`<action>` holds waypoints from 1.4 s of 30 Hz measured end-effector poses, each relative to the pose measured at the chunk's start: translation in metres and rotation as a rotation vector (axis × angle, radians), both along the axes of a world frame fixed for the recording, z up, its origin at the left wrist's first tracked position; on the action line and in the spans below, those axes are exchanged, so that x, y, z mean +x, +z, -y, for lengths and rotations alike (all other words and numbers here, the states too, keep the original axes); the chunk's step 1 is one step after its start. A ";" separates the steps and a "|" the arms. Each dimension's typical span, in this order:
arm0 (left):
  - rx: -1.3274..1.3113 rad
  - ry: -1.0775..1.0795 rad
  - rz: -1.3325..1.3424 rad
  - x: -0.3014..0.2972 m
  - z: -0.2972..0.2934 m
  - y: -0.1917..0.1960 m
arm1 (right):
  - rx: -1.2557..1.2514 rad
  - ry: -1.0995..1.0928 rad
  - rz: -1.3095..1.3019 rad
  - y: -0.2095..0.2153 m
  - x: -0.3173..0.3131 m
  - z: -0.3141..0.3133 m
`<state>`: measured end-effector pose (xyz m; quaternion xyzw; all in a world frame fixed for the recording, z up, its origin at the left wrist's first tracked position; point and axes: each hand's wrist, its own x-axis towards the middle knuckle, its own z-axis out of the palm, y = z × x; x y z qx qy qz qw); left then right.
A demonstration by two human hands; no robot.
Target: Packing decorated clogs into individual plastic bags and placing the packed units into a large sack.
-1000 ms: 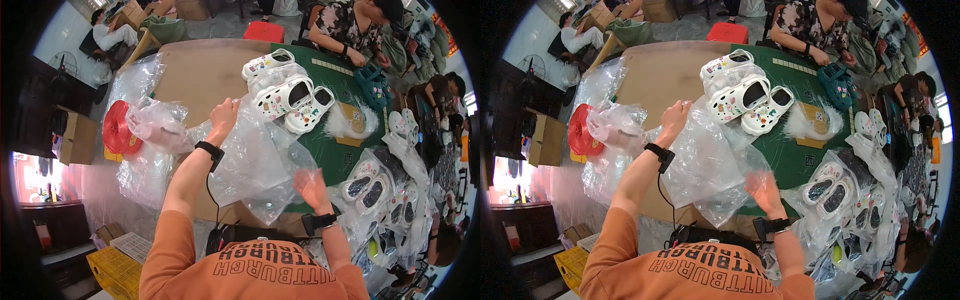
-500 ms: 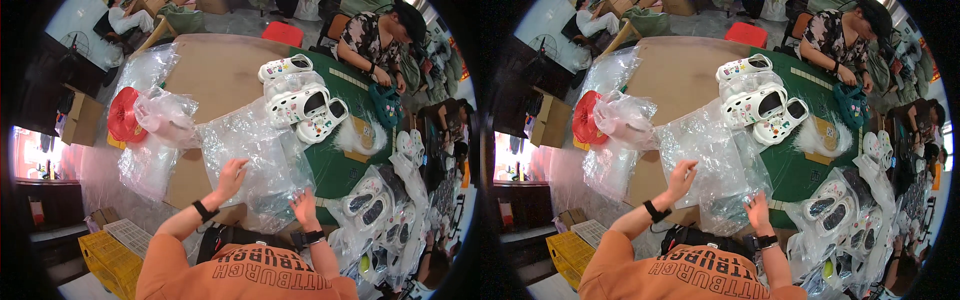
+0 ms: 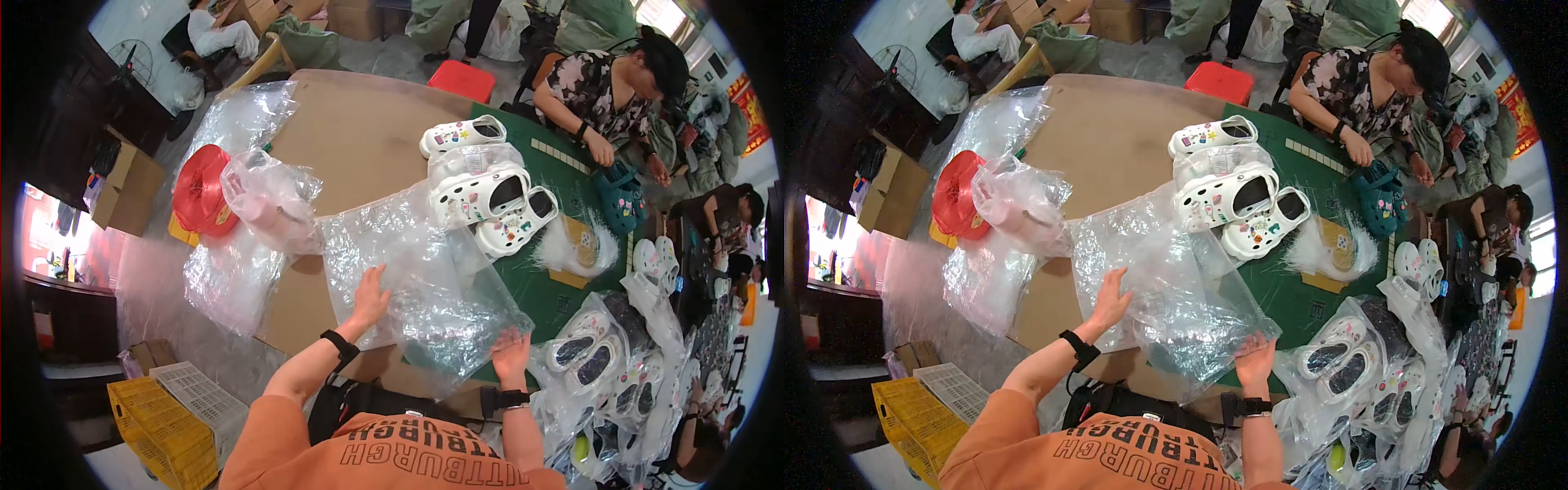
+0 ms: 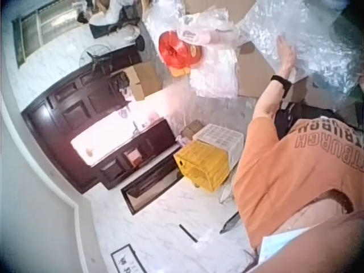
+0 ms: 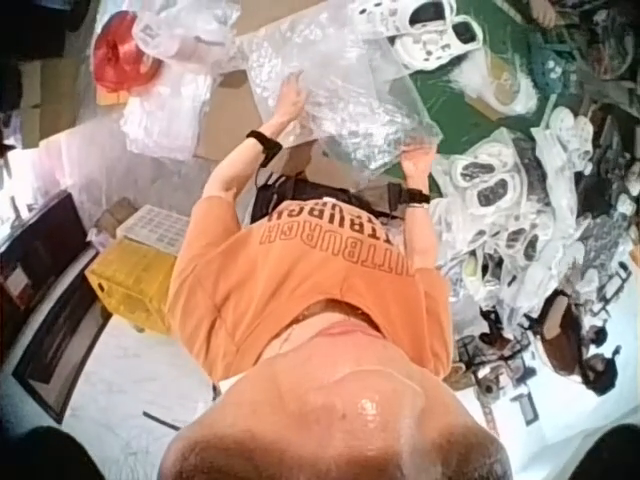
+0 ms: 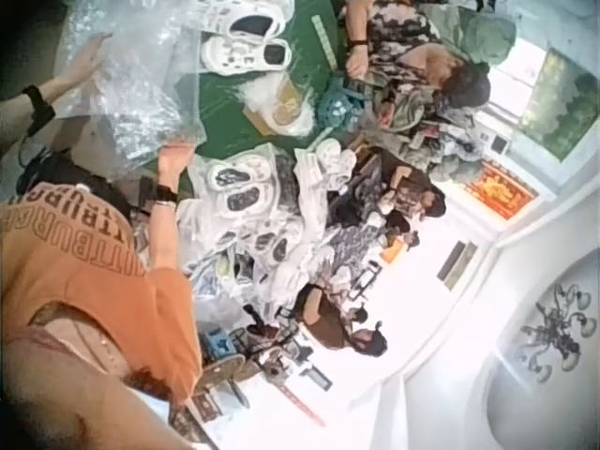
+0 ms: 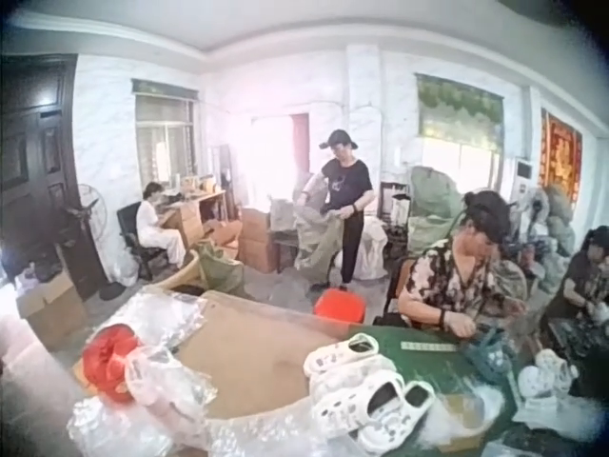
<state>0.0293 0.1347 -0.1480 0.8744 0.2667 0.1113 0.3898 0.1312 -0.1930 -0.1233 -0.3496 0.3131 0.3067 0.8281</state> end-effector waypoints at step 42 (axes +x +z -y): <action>0.449 -0.846 -0.062 0.029 0.070 0.045 | -0.710 0.488 0.637 0.106 0.234 -0.085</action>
